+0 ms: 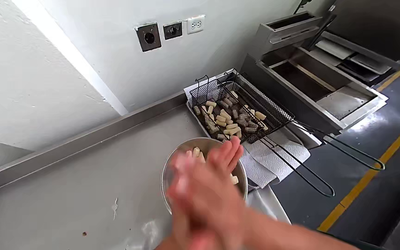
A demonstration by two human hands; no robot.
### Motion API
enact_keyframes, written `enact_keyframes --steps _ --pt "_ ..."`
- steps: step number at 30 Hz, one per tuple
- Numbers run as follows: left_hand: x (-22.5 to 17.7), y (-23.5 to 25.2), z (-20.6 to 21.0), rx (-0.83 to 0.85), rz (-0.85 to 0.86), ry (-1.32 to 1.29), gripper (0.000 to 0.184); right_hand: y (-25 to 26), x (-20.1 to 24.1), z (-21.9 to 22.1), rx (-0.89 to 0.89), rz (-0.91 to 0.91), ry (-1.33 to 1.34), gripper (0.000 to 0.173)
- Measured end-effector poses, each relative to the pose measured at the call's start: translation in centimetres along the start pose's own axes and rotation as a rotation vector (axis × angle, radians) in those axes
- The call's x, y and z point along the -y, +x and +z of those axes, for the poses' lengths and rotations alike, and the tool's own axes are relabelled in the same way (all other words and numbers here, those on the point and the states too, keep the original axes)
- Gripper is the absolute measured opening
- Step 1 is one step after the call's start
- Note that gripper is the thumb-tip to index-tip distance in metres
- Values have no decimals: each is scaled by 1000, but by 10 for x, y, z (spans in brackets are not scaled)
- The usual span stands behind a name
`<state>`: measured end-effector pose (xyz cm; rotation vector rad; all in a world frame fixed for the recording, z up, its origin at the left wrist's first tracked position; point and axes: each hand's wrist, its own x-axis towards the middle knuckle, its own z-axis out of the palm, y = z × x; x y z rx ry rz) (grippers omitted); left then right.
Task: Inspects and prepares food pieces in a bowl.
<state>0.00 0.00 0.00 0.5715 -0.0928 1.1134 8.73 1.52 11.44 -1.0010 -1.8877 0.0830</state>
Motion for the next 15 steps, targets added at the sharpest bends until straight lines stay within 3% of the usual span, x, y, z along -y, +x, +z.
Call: enact_keyframes --steps 3,5,8,11,13,15 --pt "-32 37 35 -66 23 435 52 17 -57 -12 42 56 -42 81" --pt "-41 55 53 -205 11 431 36 27 -65 -25 -1 69 19 78" --pt "-41 51 51 -241 -33 301 34 18 -64 -36 75 0 145 84" --pt "-28 35 52 -378 -85 331 14 -17 -62 -16 95 -151 -5 78" --pt "-17 21 48 -358 -119 301 14 -38 -66 -8 61 -205 -30 66" --pt "-14 9 40 -301 -149 289 32 -50 -69 -15 63 -194 42 62"
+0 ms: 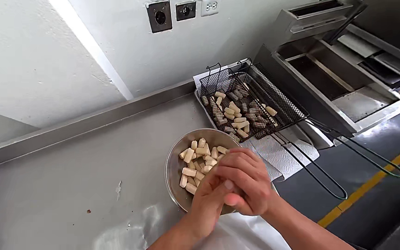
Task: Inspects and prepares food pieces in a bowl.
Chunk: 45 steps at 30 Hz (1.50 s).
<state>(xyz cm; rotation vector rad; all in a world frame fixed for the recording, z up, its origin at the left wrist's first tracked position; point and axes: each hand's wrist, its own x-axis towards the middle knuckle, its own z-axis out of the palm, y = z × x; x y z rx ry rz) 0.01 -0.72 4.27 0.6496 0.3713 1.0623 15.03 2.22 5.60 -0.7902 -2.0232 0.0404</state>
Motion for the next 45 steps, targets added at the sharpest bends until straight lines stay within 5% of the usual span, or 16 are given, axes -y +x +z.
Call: enact_keyframes --steps 3,6,8,11,15,18,22,25,30,32,36,39,43,45 --pt "-9 -2 -38 -74 29 393 66 6 -11 -49 -91 78 67 59" --pt "-32 5 -85 -343 20 858 62 35 -62 -94 -307 209 -205 57" --pt "-41 9 -110 -388 -92 1105 56 50 -98 -91 -53 498 -430 65" --pt "-32 16 -124 -183 -378 1530 54 29 -134 -55 456 835 -444 82" --pt "10 12 -135 102 -540 1894 50 5 -85 -1 486 789 -173 48" --pt "30 14 -135 173 -557 2037 50 -17 -54 37 666 686 -60 35" --pt "15 25 -129 161 -556 2088 28 -43 -41 74 893 513 -68 26" --pt "-23 26 -113 32 -631 1996 35 -48 -40 87 1033 479 -190 30" --pt "-57 11 -129 -330 -358 1202 39 -54 -25 130 1327 428 -345 20" --pt "-56 6 -131 -382 -322 1089 39 -49 -15 132 1381 421 -336 20" --pt "-40 4 -117 -212 -544 1631 30 -39 -11 103 1231 568 -60 28" --pt "-10 12 -113 56 -724 1931 29 -36 -24 65 809 812 221 25" --pt "17 21 -109 200 -885 2027 35 -35 -40 37 219 1312 763 24" --pt "16 31 -109 253 -941 2050 35 -35 -39 28 69 1427 900 26"
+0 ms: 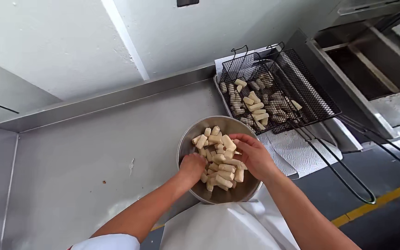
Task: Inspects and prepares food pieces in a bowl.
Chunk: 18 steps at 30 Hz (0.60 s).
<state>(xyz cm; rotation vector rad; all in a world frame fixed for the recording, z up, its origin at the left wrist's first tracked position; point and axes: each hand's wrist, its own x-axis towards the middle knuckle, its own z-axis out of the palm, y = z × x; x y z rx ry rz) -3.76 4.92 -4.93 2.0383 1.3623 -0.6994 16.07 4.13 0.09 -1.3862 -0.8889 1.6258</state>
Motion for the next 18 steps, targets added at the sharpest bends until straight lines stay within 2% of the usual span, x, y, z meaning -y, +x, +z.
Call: enact_keyframes --steps 3,5,6,8,10,11,14,18 --pt "12 2 -11 -39 2 -52 35 -8 -2 -4 26 3 125 26" --pt "22 -8 -22 -161 31 -259 32 -12 -4 -4 60 -77 53 29" --pt "26 -15 -27 -230 58 -466 30 -15 -5 -3 65 -140 -22 33" --pt "26 -26 -26 -334 183 -1057 23 -19 -3 1 87 -265 -162 37" --pt "15 -32 -19 -321 318 -1574 28 -22 1 9 103 -358 -290 42" --pt "9 -36 -18 -303 351 -1714 28 -22 1 12 92 -413 -377 44" --pt "-3 -42 -16 -390 339 -1769 36 -19 2 15 34 -460 -576 44" --pt "-6 -47 -18 -531 356 -1592 39 -25 -3 14 19 -391 -530 36"
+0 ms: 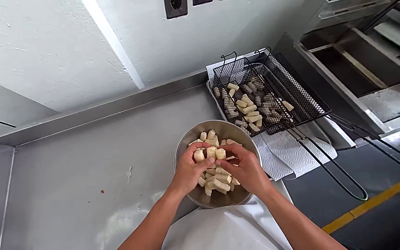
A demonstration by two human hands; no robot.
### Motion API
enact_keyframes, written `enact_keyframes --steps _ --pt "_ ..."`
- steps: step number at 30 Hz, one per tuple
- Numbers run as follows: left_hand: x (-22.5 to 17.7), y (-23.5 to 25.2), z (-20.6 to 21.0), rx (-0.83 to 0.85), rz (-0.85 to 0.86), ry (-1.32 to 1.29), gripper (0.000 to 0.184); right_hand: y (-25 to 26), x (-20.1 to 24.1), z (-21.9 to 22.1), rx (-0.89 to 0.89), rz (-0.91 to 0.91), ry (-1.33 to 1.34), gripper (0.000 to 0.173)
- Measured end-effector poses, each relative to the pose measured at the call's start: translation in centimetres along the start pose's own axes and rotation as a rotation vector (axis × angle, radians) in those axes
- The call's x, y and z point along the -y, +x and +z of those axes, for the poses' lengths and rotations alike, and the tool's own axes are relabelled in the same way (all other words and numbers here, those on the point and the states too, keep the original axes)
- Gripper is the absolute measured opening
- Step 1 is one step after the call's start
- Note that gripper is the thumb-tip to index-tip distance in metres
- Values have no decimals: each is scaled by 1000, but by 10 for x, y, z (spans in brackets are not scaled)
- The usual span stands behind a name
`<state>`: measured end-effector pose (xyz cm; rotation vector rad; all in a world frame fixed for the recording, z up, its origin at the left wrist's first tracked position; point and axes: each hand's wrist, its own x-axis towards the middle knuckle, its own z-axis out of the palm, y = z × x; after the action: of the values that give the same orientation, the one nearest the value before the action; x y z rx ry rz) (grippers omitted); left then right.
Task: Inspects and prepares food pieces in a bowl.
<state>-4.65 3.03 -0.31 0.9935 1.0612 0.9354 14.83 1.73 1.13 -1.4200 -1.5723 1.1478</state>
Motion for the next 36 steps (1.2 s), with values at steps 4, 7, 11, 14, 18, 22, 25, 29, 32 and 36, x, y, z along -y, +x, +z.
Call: enact_keyframes --steps 4,7,11,14,18,22,25,29,32,36 --pt "-3 -1 10 -67 65 81 38 -8 -2 8 -164 -80 -50 35" --pt "-2 1 5 -166 113 136 38 -10 -3 0 -322 -199 -214 34" --pt "-6 2 -15 -105 38 -260 35 -9 5 -26 -259 -55 49 36" --pt "-9 -2 -17 -30 -42 -439 39 -8 11 -26 -120 142 553 40" --pt "-9 -6 -10 -19 -50 -455 31 -7 18 -16 3 185 738 48" --pt "-7 -6 -3 -125 -34 -357 29 -8 21 -13 77 176 752 50" --pt "-3 -5 -4 -152 -15 -323 26 -8 20 -14 87 154 767 45" --pt "-2 -4 -6 -131 -38 -327 26 -9 16 -14 42 52 703 36" --pt "0 -3 -2 -133 -81 -256 33 -12 5 -11 17 50 624 37" --pt "5 1 12 18 -32 -94 44 -19 -8 -2 4 224 597 46"
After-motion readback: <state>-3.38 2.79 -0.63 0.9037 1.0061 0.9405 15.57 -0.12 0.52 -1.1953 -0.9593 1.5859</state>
